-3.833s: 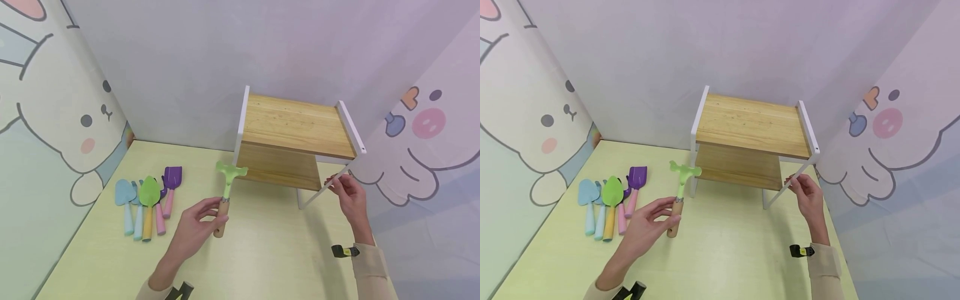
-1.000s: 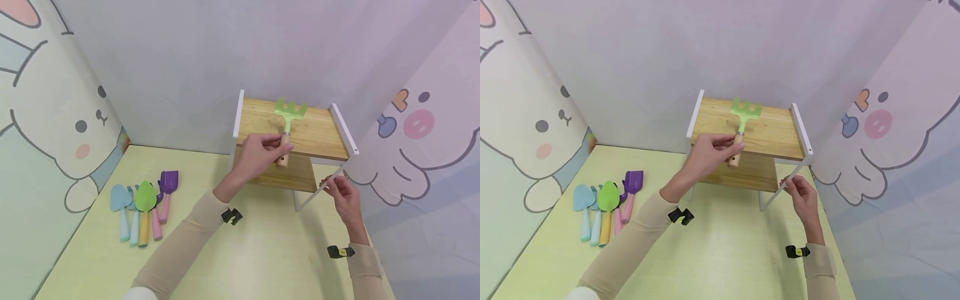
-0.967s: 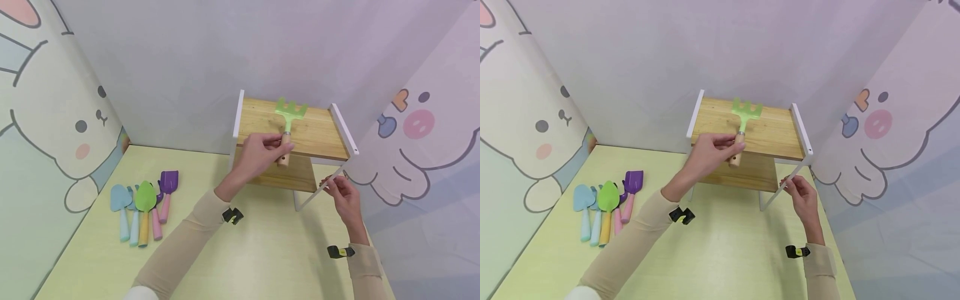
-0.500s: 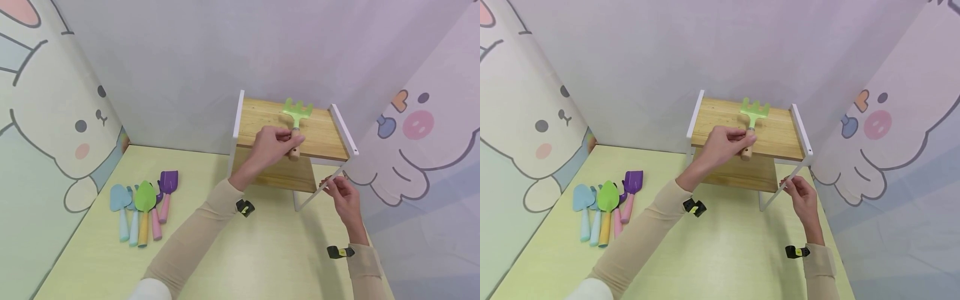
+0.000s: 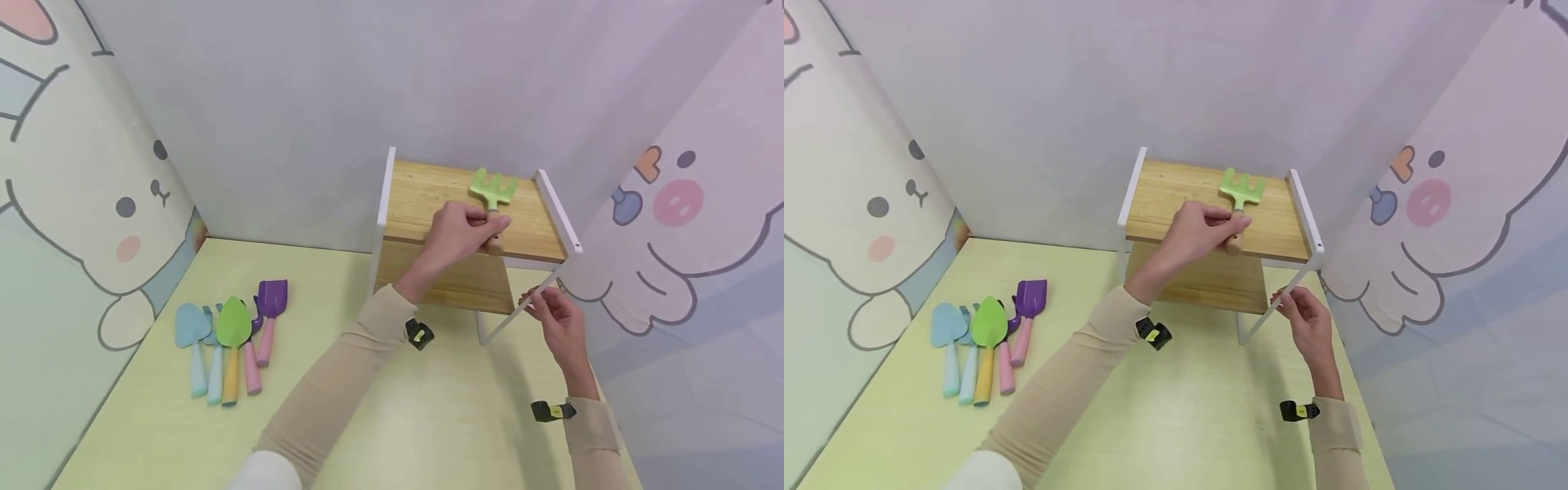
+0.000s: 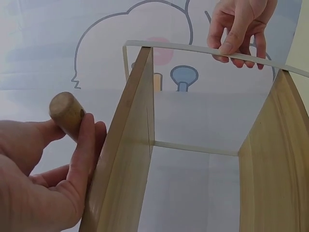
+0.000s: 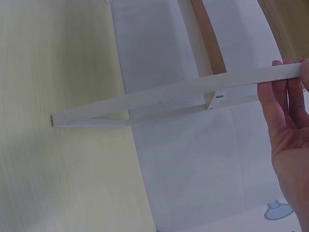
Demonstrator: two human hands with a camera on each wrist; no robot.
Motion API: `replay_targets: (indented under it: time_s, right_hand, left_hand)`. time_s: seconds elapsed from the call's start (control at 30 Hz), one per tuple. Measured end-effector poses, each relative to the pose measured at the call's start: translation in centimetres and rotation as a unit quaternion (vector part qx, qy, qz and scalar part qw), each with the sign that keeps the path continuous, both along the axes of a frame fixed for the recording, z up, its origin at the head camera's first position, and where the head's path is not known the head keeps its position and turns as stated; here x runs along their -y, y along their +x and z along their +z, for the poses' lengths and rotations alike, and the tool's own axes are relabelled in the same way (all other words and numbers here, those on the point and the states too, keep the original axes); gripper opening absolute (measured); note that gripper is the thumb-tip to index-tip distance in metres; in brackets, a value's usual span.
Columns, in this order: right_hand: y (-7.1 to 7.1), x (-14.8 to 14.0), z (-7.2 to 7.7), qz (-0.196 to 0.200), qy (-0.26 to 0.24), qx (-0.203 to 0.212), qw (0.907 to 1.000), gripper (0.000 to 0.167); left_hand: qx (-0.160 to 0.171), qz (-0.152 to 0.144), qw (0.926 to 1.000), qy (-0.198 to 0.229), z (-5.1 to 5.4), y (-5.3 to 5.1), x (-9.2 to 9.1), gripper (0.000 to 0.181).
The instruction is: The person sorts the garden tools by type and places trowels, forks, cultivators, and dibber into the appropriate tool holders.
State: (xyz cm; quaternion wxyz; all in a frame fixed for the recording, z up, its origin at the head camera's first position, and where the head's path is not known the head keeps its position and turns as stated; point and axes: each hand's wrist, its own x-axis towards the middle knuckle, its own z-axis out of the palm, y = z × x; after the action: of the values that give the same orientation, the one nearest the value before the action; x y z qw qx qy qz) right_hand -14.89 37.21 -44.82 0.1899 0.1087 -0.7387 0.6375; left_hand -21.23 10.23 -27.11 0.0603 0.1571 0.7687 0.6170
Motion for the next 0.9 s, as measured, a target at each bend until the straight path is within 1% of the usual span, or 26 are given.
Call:
replay_targets:
  time_s: [0.07,0.2,0.33,0.43,0.53,0.57,0.7,0.8,0.9]
  right_hand:
    - [0.0,0.0,0.0,0.001,-0.002,0.001,1.0000,0.016]
    - [0.1,0.2,0.2,0.004,-0.005,0.002,1.0000,0.016]
    - [0.6,0.8,1.1,0.002,-0.005,0.006,1.0000,0.016]
    - [0.9,1.3,1.8,0.003,-0.008,0.008,0.9999,0.015]
    - [1.1,1.6,2.0,0.004,-0.008,0.011,0.9999,0.015]
    - [1.1,1.5,1.9,0.004,-0.007,0.011,0.9999,0.015]
    - [0.7,0.9,1.0,0.002,-0.006,0.009,0.9999,0.016]
    - [0.3,0.4,0.3,0.005,-0.012,0.004,0.9999,0.016]
    - [0.1,0.1,0.1,0.007,-0.015,0.001,0.9999,0.016]
  left_hand:
    - [0.000,0.005,0.9999,-0.014,0.1,0.0,-0.2,0.031]
    - [0.002,0.002,0.9994,-0.034,0.3,0.0,-0.5,0.031]
    - [0.003,-0.021,0.9993,-0.030,0.4,0.0,-0.8,0.029]
    - [0.000,-0.046,0.9987,-0.021,0.4,0.0,-0.9,0.030]
    - [-0.009,-0.059,0.9979,-0.026,0.3,0.1,-1.2,0.031]
    - [-0.012,-0.059,0.9978,-0.028,0.2,0.1,-1.3,0.031]
    - [-0.030,-0.042,0.9983,-0.029,0.0,0.2,-1.9,0.028]
    - [-0.045,-0.012,0.9985,-0.030,-0.1,0.2,-2.5,0.026]
    - [-0.058,0.014,0.9978,-0.030,-0.2,0.3,-3.1,0.023]
